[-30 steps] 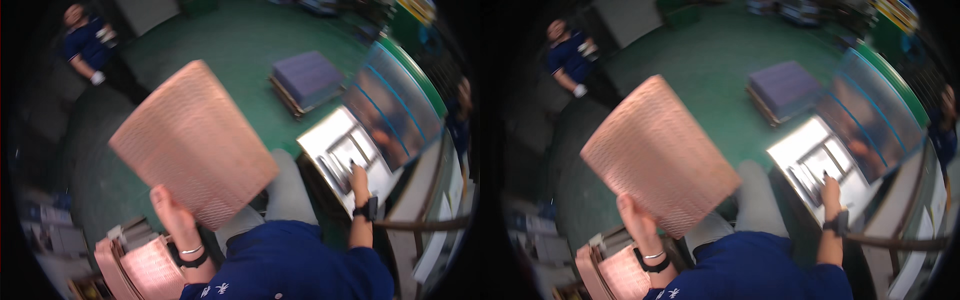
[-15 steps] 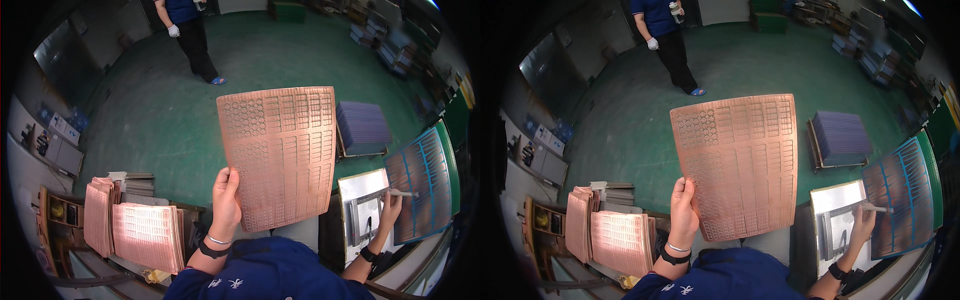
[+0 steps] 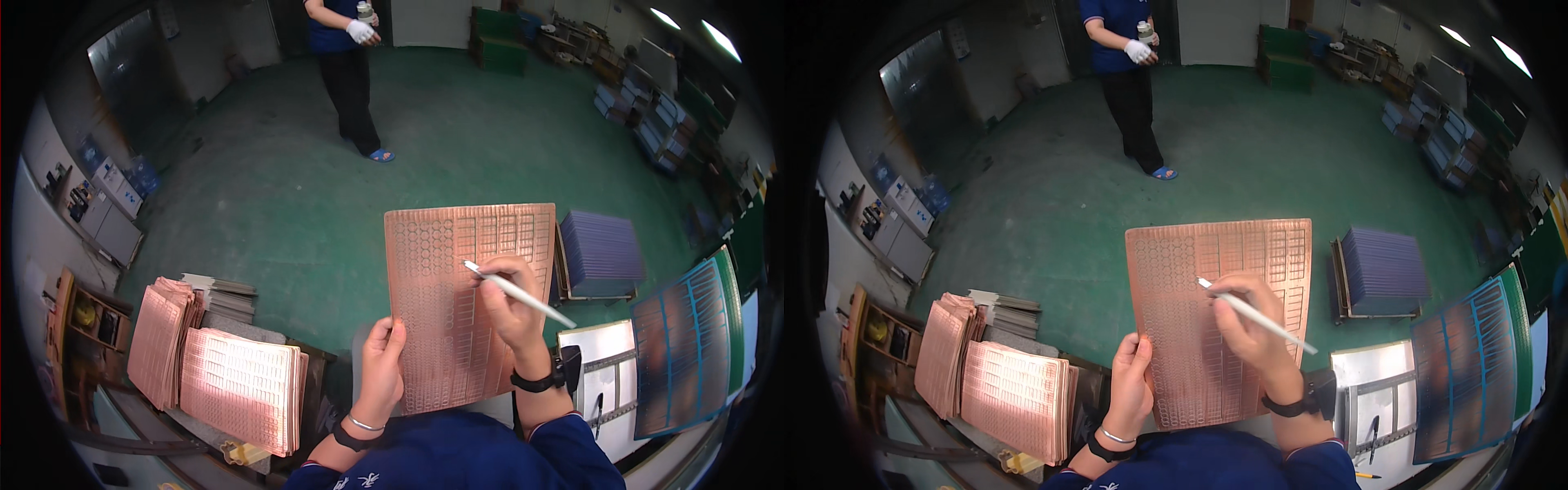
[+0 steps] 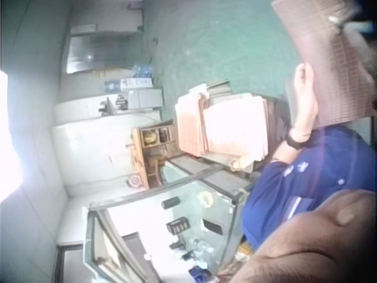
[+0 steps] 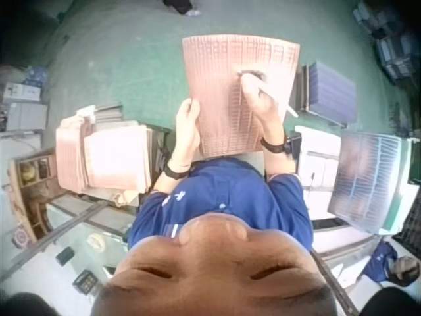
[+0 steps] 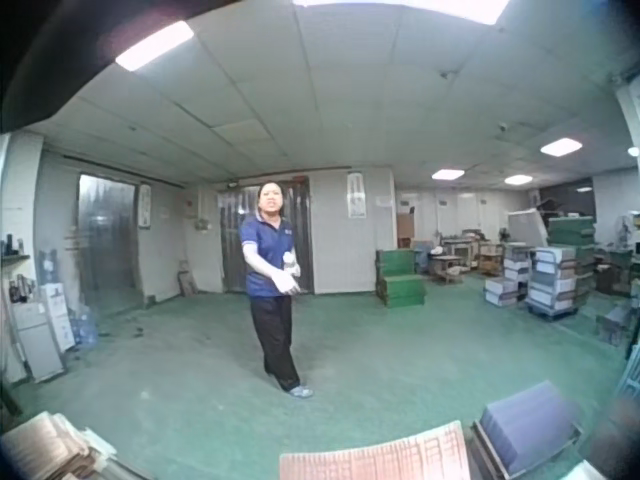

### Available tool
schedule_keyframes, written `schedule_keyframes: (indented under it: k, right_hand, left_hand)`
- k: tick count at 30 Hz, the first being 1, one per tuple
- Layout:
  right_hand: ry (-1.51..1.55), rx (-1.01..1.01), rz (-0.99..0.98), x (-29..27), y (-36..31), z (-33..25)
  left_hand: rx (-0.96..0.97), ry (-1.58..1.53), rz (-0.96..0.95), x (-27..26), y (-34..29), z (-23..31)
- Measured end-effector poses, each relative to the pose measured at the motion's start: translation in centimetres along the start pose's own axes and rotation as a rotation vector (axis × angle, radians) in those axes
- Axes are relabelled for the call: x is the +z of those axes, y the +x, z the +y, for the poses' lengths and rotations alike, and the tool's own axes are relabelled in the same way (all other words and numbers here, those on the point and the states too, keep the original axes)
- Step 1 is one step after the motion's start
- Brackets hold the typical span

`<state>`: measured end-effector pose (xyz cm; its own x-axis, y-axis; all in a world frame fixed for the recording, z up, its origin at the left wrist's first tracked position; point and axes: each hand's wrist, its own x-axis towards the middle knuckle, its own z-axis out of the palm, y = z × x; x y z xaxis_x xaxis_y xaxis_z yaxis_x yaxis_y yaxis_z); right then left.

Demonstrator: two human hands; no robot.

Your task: The person is inspecting and marking stacked copper fabrication plates in a factory setting.

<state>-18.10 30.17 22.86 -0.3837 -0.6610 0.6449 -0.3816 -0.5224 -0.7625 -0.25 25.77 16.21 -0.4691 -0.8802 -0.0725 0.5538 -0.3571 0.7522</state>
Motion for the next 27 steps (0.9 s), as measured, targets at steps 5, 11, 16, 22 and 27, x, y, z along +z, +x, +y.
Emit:
schedule_keyframes:
  k: [5,11,16,22,27]
  right_hand:
    - [-0.112,0.017,-0.026,2.7,1.0,0.9]
    - [-0.234,-0.15,-0.096,3.5,2.4,1.5]
    - [-0.17,-0.209,-0.117,3.2,2.3,2.7]
    - [-0.11,-0.036,0.02,4.5,2.5,1.4]
    - [-0.363,-0.326,-0.149,4.3,3.1,1.1]
  left_hand:
    - [0.009,0.024,0.05,-0.7,-0.2,0.1]
    - [0.027,0.021,0.063,-0.8,-0.1,0.3]
    - [0.045,0.036,0.071,-0.8,-0.2,0.6]
    - [0.039,0.032,0.079,-0.9,-0.3,0.7]
    - [0.06,0.022,0.065,-0.8,-0.3,0.6]
